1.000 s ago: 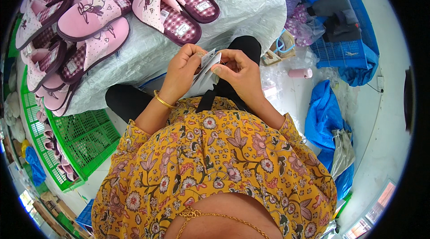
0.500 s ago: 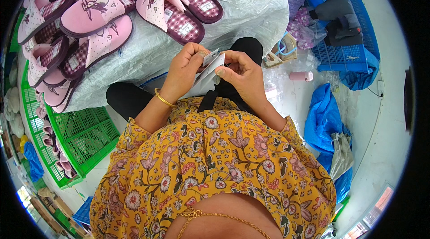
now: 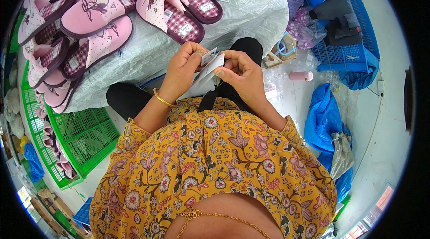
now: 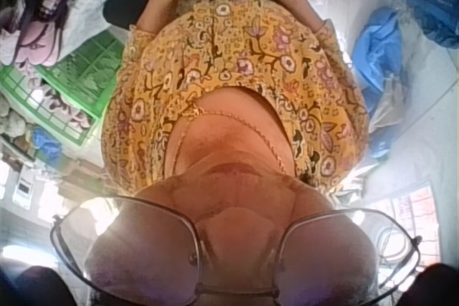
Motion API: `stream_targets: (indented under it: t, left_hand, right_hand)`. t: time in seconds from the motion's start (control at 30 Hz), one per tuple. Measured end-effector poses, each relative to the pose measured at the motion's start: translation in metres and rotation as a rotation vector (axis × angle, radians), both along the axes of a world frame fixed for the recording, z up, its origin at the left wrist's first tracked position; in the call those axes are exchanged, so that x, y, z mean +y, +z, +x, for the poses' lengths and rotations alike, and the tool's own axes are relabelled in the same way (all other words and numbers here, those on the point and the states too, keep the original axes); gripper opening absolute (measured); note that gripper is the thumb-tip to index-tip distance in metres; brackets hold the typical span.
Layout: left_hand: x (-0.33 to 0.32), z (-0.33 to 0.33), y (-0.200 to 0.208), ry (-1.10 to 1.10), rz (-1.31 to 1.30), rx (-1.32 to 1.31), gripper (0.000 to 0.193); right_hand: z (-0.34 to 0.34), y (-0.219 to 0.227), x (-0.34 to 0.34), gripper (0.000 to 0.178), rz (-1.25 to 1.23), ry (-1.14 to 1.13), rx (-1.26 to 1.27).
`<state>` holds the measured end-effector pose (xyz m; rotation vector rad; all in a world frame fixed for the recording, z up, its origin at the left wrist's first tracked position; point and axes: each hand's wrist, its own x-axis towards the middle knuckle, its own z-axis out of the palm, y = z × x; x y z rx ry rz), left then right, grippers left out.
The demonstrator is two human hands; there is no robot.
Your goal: The person attaches small white tags to pink slippers with a cartoon character design. They pick up each slipper, place a tag on the sole, and set the slipper aside. The process is repeated for multiple slippers.
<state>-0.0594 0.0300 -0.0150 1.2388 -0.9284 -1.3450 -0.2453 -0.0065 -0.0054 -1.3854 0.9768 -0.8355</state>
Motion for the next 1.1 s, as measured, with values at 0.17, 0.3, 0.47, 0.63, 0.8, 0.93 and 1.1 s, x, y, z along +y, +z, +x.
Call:
stream_targets:
  t: [0.17, 0.3, 0.47, 0.63, 0.8, 0.93, 1.1]
  left_hand:
    - [-0.001, 0.001, -0.002, -0.008, 0.005, 0.003, 0.015]
    - [0.0, 0.0, -0.002, -0.004, 0.014, 0.021, 0.015]
    - [0.0, -0.003, 0.001, 0.019, 0.039, 0.027, 0.014]
    - [0.0, -0.003, -0.006, 0.053, 0.008, 0.028, 0.013]
    - [0.0, -0.004, 0.003, 0.028, 0.014, -0.017, 0.013]
    - [0.001, -0.001, -0.004, 0.007, 0.009, -0.038, 0.014]
    - [0.001, -0.005, 0.0, 0.032, -0.035, -0.068, 0.015]
  right_hand:
    - [0.0, 0.009, 0.0, 0.039, -0.033, -0.008, 0.102]
    - [0.001, 0.016, 0.0, 0.039, -0.048, -0.024, 0.172]
    - [0.003, 0.011, -0.002, 0.039, -0.104, -0.058, 0.183]
    - [0.004, 0.011, -0.001, 0.04, -0.071, -0.058, 0.169]
    - [0.002, 0.01, -0.001, 0.041, -0.076, -0.066, 0.186]
    - [0.002, 0.009, -0.001, 0.041, -0.049, -0.052, 0.175]
    - [0.002, 0.015, 0.001, 0.038, -0.075, -0.052, 0.221]
